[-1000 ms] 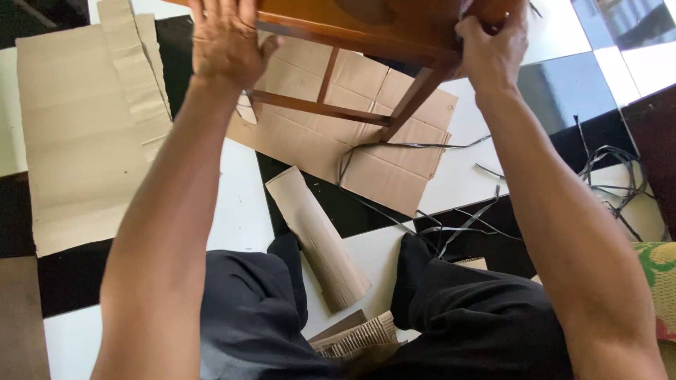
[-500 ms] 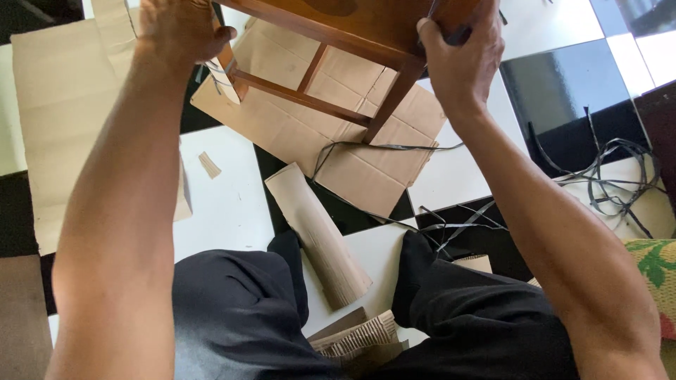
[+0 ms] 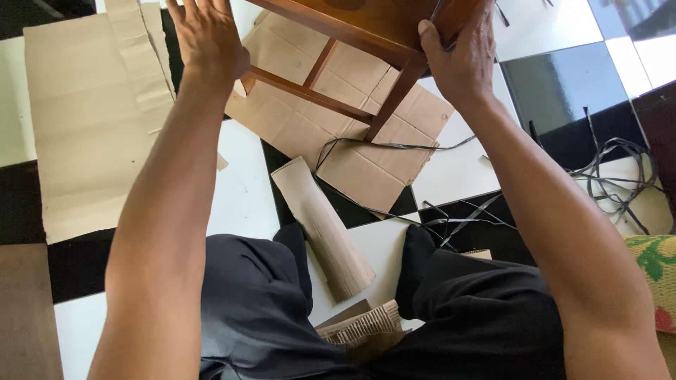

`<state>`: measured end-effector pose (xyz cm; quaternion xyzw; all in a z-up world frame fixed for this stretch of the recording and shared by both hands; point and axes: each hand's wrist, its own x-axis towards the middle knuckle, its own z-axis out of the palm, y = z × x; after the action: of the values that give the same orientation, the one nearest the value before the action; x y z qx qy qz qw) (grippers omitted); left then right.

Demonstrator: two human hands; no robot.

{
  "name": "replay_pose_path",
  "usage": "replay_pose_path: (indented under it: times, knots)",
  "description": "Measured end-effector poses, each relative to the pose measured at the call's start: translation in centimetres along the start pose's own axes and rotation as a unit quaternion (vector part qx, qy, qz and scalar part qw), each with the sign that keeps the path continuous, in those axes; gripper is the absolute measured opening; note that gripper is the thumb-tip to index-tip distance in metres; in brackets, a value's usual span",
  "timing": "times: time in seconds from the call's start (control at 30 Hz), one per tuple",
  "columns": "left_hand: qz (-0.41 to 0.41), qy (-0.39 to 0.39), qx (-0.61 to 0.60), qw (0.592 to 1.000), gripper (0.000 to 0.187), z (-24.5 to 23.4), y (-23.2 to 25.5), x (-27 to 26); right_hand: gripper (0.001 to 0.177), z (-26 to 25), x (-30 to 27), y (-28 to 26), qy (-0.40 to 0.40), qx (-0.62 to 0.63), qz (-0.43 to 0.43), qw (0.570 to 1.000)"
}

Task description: Wrapping wooden chair legs with cardboard and securing them with plastic ties for transport

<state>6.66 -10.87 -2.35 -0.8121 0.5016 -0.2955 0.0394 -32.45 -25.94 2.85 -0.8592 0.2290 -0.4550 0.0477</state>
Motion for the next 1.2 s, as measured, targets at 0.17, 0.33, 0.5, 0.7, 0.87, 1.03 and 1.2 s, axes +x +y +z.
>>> replay_pose_path:
  times: [0.17, 0.33, 0.5, 0.7, 0.87, 1.03, 1.2]
  knots:
    - [-0.026, -0.012, -0.045, 0.999, 0.138, -5.4, 1.6, -2.4, 0.058, -1.6, 0.2, -0.9, -0.026, 0.041, 0.004, 0.999]
    - [0.079, -0.24, -0.162, 0.954, 0.131, 0.5, 2.2, -6.8, 0.055, -2.2, 0.6, -1.1, -0.058, 0.046, -0.012, 0.997]
    - [-0.005, -0.485, -0.218, 0.847, 0.062, -1.1, 1.1, -8.7, 0.063, -2.3, 0.1, -0.8, -0.074, 0.057, -0.025, 0.995]
    - [-0.011, -0.427, -0.252, 0.868, 0.059, 0.4, 0.0, -8.9, 0.061, -1.9, -0.1, -0.4, -0.054, 0.02, -0.034, 0.998]
    - [0.004, -0.432, -0.228, 0.873, 0.058, 1.8, 0.3, -8.8, 0.058, -1.3, -0.2, 0.2, -0.034, 0.012, -0.063, 0.997]
    - [0.016, -0.405, -0.249, 0.88, 0.058, 4.0, 0.7, -9.1, 0.059, -1.2, -0.2, -0.2, -0.058, 0.014, -0.004, 0.998]
    - [0.001, -0.414, -0.248, 0.876, 0.055, 2.7, 0.8, -9.1, 0.056, -1.4, 0.1, -0.9, -0.056, 0.037, -0.004, 0.998]
